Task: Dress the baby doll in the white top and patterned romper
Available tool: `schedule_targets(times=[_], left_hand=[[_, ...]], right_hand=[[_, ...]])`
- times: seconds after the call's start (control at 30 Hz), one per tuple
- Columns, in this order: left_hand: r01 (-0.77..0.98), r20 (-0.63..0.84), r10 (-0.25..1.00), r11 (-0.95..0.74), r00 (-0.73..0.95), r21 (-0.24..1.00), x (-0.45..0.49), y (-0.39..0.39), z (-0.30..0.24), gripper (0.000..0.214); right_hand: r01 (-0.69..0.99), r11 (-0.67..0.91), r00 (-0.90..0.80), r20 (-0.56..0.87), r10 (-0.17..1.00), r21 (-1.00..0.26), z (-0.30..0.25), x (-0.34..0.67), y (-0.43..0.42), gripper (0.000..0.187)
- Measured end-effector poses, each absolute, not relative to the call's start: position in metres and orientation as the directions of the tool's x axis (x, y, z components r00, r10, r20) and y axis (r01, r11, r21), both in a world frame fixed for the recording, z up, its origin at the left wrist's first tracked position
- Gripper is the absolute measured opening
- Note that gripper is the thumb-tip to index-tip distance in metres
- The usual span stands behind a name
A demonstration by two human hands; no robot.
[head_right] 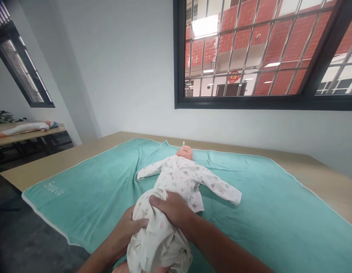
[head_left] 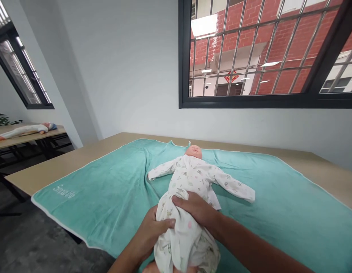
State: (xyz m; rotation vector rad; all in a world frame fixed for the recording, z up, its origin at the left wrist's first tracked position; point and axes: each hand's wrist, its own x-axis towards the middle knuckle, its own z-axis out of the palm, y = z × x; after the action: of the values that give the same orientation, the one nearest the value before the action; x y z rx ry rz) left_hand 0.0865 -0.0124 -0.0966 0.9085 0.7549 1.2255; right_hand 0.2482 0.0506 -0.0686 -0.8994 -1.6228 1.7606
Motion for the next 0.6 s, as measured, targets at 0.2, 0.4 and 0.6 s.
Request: schedule_targets(times=[0.2, 0.4, 0.6], left_hand=[[-0.611, -0.045, 0.983, 0.145, 0.176, 0.779, 0.081, -0.013, -0.096, 0.056], [-0.449, -0.013, 0.985, 0.09, 0.172, 0.889, 0.089, -0.021, -0.08, 0.065], [-0.027, 0.131, 0.991, -0.132, -0.041, 0.991, 0.113, -0.032, -0.052, 0.055]], right_hand=[[0.062, -0.071, -0.896, -0.087, 0.435, -0.996, -0.048, 0.26, 0.051, 0.058], [0.021, -0.088, -0.676, -0.079, 0.732, -0.996, -0.063, 0.251, 0.054, 0.03], [0.017, 0.114, -0.623, 0.078, 0.778, -0.993, -0.056, 0.241, 0.038, 0.018]])
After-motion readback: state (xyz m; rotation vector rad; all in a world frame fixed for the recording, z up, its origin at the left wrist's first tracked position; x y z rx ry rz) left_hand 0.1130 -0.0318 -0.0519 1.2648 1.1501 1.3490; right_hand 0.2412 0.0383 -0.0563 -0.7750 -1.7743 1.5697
